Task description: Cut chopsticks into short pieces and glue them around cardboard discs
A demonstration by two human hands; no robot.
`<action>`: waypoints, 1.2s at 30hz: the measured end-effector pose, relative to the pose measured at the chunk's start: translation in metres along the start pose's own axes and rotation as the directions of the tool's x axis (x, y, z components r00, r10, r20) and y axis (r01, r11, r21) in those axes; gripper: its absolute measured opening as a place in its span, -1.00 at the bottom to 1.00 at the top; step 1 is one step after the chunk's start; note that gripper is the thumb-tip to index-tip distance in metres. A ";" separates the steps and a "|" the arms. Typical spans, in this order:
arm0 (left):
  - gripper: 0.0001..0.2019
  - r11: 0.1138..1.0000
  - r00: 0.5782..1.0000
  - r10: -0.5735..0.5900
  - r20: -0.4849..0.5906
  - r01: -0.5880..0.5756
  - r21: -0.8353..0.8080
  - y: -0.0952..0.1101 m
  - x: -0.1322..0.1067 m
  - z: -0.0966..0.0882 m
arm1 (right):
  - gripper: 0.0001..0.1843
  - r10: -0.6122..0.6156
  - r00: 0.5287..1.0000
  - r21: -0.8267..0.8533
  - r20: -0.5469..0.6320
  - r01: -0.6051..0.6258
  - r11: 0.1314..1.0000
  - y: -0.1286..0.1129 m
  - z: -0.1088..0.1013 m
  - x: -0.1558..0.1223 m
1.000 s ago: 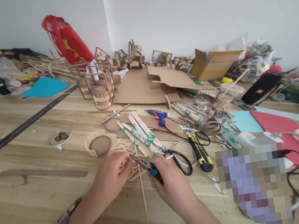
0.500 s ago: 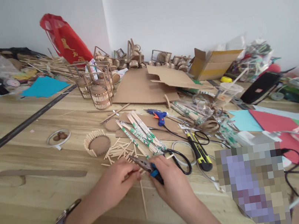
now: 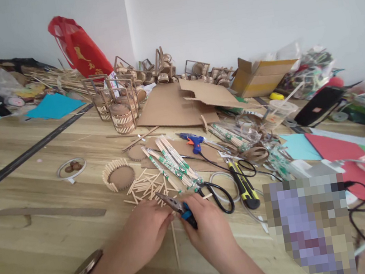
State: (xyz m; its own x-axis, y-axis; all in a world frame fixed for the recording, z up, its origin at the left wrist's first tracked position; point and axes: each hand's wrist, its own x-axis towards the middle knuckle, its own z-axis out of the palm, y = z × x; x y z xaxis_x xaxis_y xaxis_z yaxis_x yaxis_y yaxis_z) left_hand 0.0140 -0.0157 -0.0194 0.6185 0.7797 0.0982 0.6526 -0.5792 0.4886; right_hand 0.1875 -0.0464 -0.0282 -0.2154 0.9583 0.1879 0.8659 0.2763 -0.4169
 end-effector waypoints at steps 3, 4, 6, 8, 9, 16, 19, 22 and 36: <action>-0.75 0.997 1.000 -0.004 -0.004 0.004 0.080 0.005 -0.001 0.001 | -0.88 0.031 0.999 -0.028 -0.008 -0.031 0.999 -0.003 0.001 0.000; -0.75 0.995 1.000 -0.004 -0.003 0.004 0.101 0.006 -0.001 0.001 | -0.88 0.043 0.999 -0.041 -0.009 -0.043 0.998 -0.003 0.001 0.000; -0.76 0.992 1.000 -0.009 0.005 0.008 0.130 0.008 -0.002 0.001 | -0.90 0.065 0.998 -0.067 -0.004 -0.065 0.996 -0.004 0.002 0.000; -0.76 0.990 1.000 -0.024 0.012 0.022 0.142 0.009 -0.003 0.001 | -0.90 0.076 0.997 -0.091 0.001 -0.076 0.993 -0.005 0.003 0.001; -0.77 0.989 0.999 -0.031 0.012 0.029 0.144 0.010 -0.003 0.001 | -0.90 0.077 0.997 -0.101 0.002 -0.077 0.992 -0.005 0.003 0.001; -0.71 0.985 1.000 -0.008 -0.024 0.012 0.170 0.010 -0.004 0.005 | -0.92 0.111 0.994 -0.163 0.025 -0.105 0.981 -0.006 0.004 0.002; -0.72 0.984 1.000 -0.011 -0.028 0.016 0.177 0.010 -0.005 0.006 | -0.93 0.134 0.990 -0.175 0.043 -0.124 0.977 -0.008 0.003 0.003; -0.73 0.983 1.000 -0.026 -0.004 0.026 0.184 0.011 -0.005 0.005 | -0.92 0.147 0.988 -0.183 0.051 -0.136 0.974 -0.009 0.003 0.003; -0.73 0.982 0.998 -0.056 -0.004 0.056 0.182 0.010 -0.006 0.010 | -0.91 0.161 0.985 -0.233 0.059 -0.144 0.962 -0.011 0.005 0.004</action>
State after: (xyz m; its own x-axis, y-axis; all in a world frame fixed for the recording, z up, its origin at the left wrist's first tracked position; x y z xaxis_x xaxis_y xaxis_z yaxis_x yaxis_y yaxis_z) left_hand 0.0214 -0.0286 -0.0235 0.5791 0.8119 0.0742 0.7549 -0.5684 0.3272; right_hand 0.1746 -0.0456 -0.0277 -0.0990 0.9930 0.0651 0.9689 0.1111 -0.2211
